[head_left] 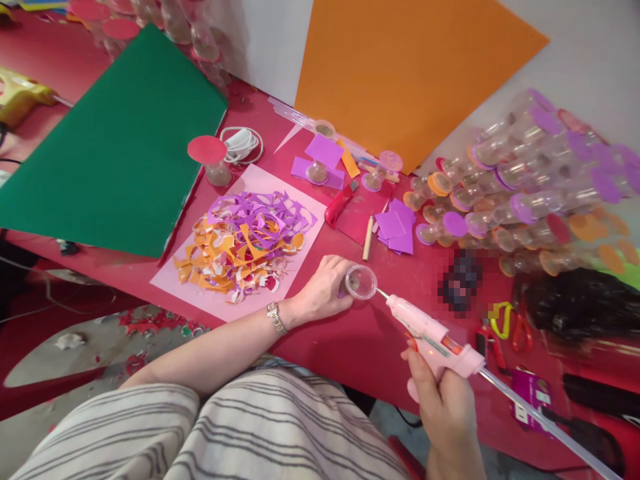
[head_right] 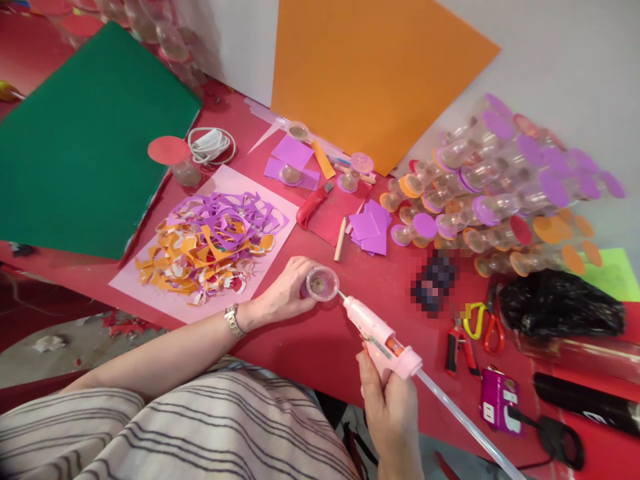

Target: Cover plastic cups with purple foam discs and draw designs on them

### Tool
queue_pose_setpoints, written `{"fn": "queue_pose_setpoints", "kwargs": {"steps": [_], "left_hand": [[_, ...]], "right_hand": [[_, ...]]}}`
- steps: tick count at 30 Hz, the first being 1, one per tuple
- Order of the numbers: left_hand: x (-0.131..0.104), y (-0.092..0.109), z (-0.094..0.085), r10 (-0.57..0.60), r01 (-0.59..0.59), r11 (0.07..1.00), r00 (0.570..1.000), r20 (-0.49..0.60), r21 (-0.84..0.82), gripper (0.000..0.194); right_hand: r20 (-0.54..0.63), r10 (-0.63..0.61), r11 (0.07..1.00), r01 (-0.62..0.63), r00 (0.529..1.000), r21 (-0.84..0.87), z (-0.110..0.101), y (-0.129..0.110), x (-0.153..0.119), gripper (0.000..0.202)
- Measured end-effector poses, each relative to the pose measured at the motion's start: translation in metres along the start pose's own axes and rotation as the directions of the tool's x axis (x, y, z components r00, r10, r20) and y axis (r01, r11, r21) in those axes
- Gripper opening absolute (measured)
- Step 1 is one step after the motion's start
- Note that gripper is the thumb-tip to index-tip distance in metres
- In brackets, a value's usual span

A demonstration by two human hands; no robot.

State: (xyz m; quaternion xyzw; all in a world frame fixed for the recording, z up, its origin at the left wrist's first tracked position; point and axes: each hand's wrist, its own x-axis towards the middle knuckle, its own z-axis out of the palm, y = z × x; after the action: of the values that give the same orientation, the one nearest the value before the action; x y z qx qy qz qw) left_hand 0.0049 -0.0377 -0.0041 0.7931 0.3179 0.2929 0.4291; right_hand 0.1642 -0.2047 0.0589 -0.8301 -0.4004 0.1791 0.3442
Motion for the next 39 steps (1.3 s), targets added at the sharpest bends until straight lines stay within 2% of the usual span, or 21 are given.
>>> {"fn": "queue_pose_setpoints", "kwargs": {"steps": [4,8,13,17,23,30,35,39], "left_hand": [[0.0,0.0,0.0,0.004,-0.004,1.0,1.0,0.011,-0.001,0.035],[0.0,0.0,-0.001,0.003,-0.003,1.0,1.0,0.007,-0.004,0.034],[0.001,0.0,-0.002,-0.002,0.002,1.0,1.0,0.026,-0.004,0.038],[0.001,0.0,-0.002,0.001,-0.001,1.0,0.999,0.034,-0.002,0.041],[0.0,0.001,-0.002,0.008,-0.008,1.0,0.999,0.032,-0.012,0.042],[0.0,0.003,-0.002,0.016,-0.015,1.0,1.0,0.025,-0.013,0.042],[0.001,0.003,-0.002,0.028,-0.028,1.0,0.999,0.019,-0.011,0.042],[0.0,0.003,0.0,0.021,-0.021,0.999,1.0,0.003,-0.032,0.038]], "right_hand": [[0.069,0.028,0.999,-0.026,0.997,-0.028,-0.007,0.013,0.012,0.054],[0.082,0.061,0.998,-0.059,0.995,-0.034,-0.011,0.026,0.018,0.055],[0.092,0.062,0.998,-0.06,0.994,-0.017,-0.009,0.022,0.018,0.055],[0.145,0.071,0.997,-0.069,0.987,-0.02,-0.008,0.018,0.02,0.054],[0.123,0.126,0.992,-0.128,0.984,0.006,-0.007,0.019,0.021,0.056],[0.092,0.106,0.994,-0.105,0.99,-0.016,-0.006,0.015,0.016,0.06],[-0.017,0.009,0.997,-0.01,1.0,-0.072,-0.002,0.004,0.002,0.059],[0.006,0.015,0.997,-0.014,1.0,-0.072,-0.002,0.005,0.001,0.059]]}}
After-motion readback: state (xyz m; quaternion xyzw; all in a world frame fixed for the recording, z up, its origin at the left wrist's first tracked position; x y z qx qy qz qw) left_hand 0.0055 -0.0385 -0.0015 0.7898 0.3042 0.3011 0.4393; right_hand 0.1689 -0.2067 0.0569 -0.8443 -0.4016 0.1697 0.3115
